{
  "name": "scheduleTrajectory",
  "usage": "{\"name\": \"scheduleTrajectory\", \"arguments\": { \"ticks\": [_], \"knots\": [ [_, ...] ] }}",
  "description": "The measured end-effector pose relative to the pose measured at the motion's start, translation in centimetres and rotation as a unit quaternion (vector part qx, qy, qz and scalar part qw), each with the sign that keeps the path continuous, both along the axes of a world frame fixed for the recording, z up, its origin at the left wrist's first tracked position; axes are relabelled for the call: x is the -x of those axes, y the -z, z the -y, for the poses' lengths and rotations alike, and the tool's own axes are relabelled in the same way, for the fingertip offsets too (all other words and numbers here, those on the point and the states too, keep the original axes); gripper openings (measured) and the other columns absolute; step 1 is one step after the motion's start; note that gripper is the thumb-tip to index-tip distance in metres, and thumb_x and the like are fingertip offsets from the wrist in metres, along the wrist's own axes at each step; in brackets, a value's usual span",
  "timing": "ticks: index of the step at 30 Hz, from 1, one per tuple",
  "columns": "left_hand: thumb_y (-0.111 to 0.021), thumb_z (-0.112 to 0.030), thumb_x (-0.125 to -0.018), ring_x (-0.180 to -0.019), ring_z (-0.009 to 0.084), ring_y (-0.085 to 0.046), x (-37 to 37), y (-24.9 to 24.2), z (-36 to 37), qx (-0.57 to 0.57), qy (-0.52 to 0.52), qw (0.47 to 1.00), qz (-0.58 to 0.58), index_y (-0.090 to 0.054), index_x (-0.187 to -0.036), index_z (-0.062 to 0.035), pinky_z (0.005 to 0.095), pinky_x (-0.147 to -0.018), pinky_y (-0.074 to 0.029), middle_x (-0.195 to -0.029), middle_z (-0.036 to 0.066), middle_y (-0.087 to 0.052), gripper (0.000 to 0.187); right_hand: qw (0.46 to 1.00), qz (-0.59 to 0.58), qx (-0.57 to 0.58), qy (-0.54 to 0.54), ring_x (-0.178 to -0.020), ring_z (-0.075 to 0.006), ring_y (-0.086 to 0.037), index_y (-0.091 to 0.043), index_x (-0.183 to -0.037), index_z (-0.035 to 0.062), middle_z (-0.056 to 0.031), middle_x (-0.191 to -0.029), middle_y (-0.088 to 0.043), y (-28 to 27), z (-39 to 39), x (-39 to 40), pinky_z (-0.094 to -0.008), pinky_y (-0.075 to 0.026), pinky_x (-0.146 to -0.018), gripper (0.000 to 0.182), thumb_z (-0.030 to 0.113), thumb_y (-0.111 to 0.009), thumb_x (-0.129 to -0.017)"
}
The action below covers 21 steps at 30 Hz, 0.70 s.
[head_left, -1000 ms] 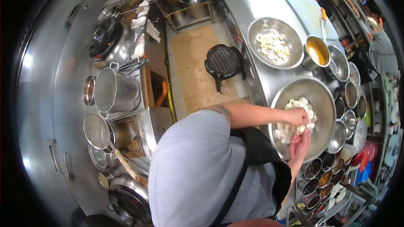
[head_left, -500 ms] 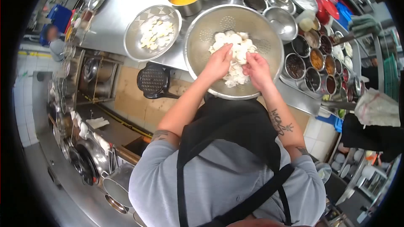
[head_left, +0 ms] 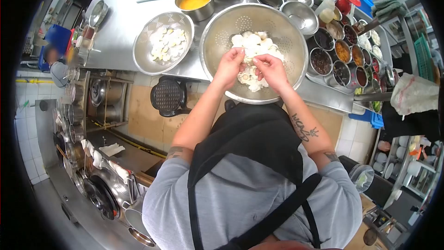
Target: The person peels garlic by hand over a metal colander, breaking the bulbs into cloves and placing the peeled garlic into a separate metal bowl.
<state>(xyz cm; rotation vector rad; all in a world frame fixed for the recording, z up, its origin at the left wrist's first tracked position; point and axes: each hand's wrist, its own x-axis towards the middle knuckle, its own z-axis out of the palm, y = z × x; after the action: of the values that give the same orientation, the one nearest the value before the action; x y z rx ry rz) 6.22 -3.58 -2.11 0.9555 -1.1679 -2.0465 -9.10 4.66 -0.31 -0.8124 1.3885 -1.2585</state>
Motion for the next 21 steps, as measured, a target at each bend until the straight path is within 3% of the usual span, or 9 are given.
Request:
{"name": "scheduleTrajectory", "arguments": {
  "ticks": [4,7,9,11,15,17,21],
  "knots": [
    [-0.043,-0.035,-0.106,-0.072,0.0074,-0.047,-0.6,-1.6,-0.6,-0.020,0.046,0.999,0.020,-0.060,-0.117,-0.0104,0.0220,-0.062,-0.041,-0.094,0.000,-0.058,0.032,1.000,0.022,-0.007,0.012,-0.059,-0.0100,-0.059,-0.064,-0.104,-0.0044,-0.0064,-0.080,-0.065,0.3,-0.3,-1.0,-0.0245,-0.051,-0.050,0.025,0.018,-0.067,-0.094],
    [-0.039,-0.035,-0.107,-0.073,0.0069,-0.046,0.0,-1.5,-1.5,0.090,0.042,0.992,0.075,-0.060,-0.115,-0.0113,0.0227,-0.063,-0.041,-0.095,0.000,-0.057,0.033,0.997,0.064,-0.043,-0.005,-0.062,-0.0109,-0.061,-0.063,-0.107,-0.0050,-0.0073,-0.083,-0.066,0.1,-0.5,-0.8,-0.0254,-0.053,-0.053,0.026,0.017,-0.066,-0.094],
    [-0.041,-0.036,-0.106,-0.082,0.0117,-0.052,0.4,1.6,-0.6,0.214,0.056,0.973,0.072,-0.058,-0.107,-0.0092,0.0306,-0.074,-0.047,-0.095,0.001,-0.057,0.032,0.991,0.119,-0.054,-0.005,-0.065,-0.0116,-0.063,-0.063,-0.108,-0.0050,-0.0079,-0.085,-0.066,0.0,-0.7,-0.7,-0.0262,-0.054,-0.056,0.024,0.016,-0.065,-0.095],
    [-0.044,-0.035,-0.105,-0.082,0.0169,-0.055,0.9,2.9,-0.2,0.237,0.048,0.966,0.090,-0.057,-0.103,-0.0064,0.0346,-0.079,-0.047,-0.092,0.005,-0.058,0.031,0.985,0.167,-0.047,-0.019,-0.069,-0.0129,-0.064,-0.063,-0.108,-0.0047,-0.0086,-0.088,-0.066,0.1,-0.6,-0.3,-0.0275,-0.056,-0.060,0.022,0.012,-0.062,-0.095],
    [-0.046,-0.026,-0.102,-0.080,0.0310,-0.059,1.0,-1.8,-1.6,0.361,0.027,0.911,0.200,-0.053,-0.096,-0.0028,0.0421,-0.075,-0.047,-0.087,0.017,-0.059,0.025,0.967,0.254,-0.034,-0.005,-0.073,-0.0152,-0.065,-0.064,-0.108,-0.0041,-0.0095,-0.090,-0.067,-0.7,-0.8,-0.7,-0.0291,-0.057,-0.065,0.019,0.007,-0.054,-0.096],
    [-0.046,-0.021,-0.099,-0.080,0.0424,-0.059,1.9,-1.2,-1.3,0.457,0.004,0.869,0.188,-0.050,-0.092,-0.0016,0.0493,-0.072,-0.046,-0.083,0.023,-0.059,0.022,0.974,0.224,-0.021,-0.002,-0.074,-0.0160,-0.066,-0.063,-0.105,-0.0035,-0.0101,-0.091,-0.067,-0.9,-0.5,-0.8,-0.0298,-0.058,-0.065,0.021,0.007,-0.047,-0.097],
    [-0.046,-0.018,-0.100,-0.078,0.0402,-0.062,3.5,-2.1,-1.2,0.482,0.005,0.843,0.237,-0.049,-0.092,-0.0019,0.0475,-0.069,-0.047,-0.081,0.022,-0.059,0.018,0.986,0.157,-0.054,-0.008,-0.066,-0.0150,-0.060,-0.058,-0.100,-0.0008,-0.0085,-0.083,-0.063,-2.1,-0.1,0.0,-0.0287,-0.052,-0.058,0.019,0.008,-0.042,-0.097]
  ]
}}
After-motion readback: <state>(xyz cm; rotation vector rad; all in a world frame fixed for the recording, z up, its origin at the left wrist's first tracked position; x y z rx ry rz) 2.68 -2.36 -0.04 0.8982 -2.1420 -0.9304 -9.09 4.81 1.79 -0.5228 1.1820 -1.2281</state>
